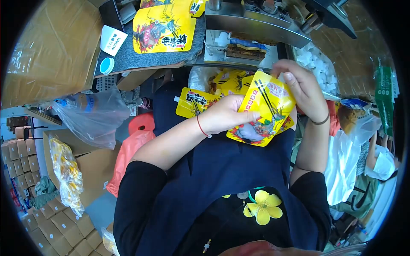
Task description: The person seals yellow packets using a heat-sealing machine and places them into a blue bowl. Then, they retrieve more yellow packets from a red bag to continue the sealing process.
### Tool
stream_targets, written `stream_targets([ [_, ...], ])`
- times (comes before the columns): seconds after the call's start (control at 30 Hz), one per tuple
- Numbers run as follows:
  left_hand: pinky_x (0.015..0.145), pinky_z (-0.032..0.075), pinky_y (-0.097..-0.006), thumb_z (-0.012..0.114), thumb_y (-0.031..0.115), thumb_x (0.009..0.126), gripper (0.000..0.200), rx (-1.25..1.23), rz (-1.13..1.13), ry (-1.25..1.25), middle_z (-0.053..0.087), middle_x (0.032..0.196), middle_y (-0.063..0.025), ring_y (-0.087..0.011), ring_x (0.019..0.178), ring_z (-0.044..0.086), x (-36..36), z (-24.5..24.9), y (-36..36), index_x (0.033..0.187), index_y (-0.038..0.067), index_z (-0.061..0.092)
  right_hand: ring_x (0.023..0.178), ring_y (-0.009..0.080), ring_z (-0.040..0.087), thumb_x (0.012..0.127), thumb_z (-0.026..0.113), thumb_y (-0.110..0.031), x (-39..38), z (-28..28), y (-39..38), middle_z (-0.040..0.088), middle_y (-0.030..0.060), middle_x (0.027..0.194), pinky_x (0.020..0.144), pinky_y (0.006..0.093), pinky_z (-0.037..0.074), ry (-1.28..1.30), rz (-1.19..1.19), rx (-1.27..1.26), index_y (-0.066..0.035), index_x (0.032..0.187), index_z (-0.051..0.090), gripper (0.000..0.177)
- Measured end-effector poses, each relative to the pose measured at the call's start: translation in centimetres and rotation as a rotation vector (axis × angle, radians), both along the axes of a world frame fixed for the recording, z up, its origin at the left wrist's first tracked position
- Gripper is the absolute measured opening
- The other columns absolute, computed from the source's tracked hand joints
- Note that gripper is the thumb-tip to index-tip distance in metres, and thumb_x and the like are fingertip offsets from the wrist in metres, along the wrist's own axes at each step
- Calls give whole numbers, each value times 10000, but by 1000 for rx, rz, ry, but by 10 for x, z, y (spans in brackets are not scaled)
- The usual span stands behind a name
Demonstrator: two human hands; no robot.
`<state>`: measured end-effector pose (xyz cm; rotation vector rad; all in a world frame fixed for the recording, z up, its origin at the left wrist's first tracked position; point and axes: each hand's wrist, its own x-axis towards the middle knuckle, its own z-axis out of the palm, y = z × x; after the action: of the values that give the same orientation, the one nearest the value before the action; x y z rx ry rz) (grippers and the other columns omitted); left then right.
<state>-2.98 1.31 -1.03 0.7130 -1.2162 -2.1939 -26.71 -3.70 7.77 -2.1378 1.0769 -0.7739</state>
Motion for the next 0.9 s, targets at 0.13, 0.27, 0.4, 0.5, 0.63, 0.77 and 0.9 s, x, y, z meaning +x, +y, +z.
stream_targets([
  [0.13,947,550,-329,680,28,931,320,83,171,39,708,1185,-100,-162,1037,689,4,-14,-15,1241,-35,632,966,414,645,946,601,-147,-56,-14,-29,647,211,1084,811,477,536,670,-479,-319,-72,1209,624,274],
  [0.27,898,581,-357,674,-8,918,306,123,326,75,711,1142,-121,-188,996,710,17,2,-50,1218,-45,626,1009,437,614,879,653,-54,-78,-38,-43,629,193,1087,817,487,510,748,-458,-260,-79,1205,607,330],
  [0.4,902,560,-320,692,36,930,293,23,348,128,707,1119,-103,-172,1006,691,19,-9,-61,1200,-26,601,981,427,622,876,668,-88,-91,-61,-53,618,181,1094,789,487,513,682,-472,-307,-84,1153,609,283],
  [0.5,932,497,-368,695,199,949,444,-573,901,-626,623,1077,-147,-235,1028,619,66,12,-88,1261,-3,453,935,430,627,903,661,-156,-81,-55,-42,623,170,1093,762,500,507,621,-525,-380,-72,1106,625,223],
  [0.63,1107,367,-502,668,339,926,626,-1521,584,-1461,451,1438,-280,-459,1313,448,142,1,-108,1435,34,469,1006,413,632,979,595,-181,-83,-52,-36,658,196,1121,832,458,506,547,-601,-540,-33,1133,624,215],
  [0.77,941,486,-446,674,254,929,492,-1491,541,-1174,632,1218,-207,-382,1110,595,137,-8,-62,1367,63,555,1041,387,639,1041,508,-182,-56,-38,-16,664,209,1102,884,407,502,215,-603,-359,-11,1160,612,233],
  [0.9,738,523,-313,667,102,948,226,-1037,574,-881,708,908,-101,-192,798,670,111,4,-45,1147,-4,676,902,335,652,955,627,-115,2,-33,-2,662,168,990,802,398,514,97,-203,-298,-5,1052,645,147],
])
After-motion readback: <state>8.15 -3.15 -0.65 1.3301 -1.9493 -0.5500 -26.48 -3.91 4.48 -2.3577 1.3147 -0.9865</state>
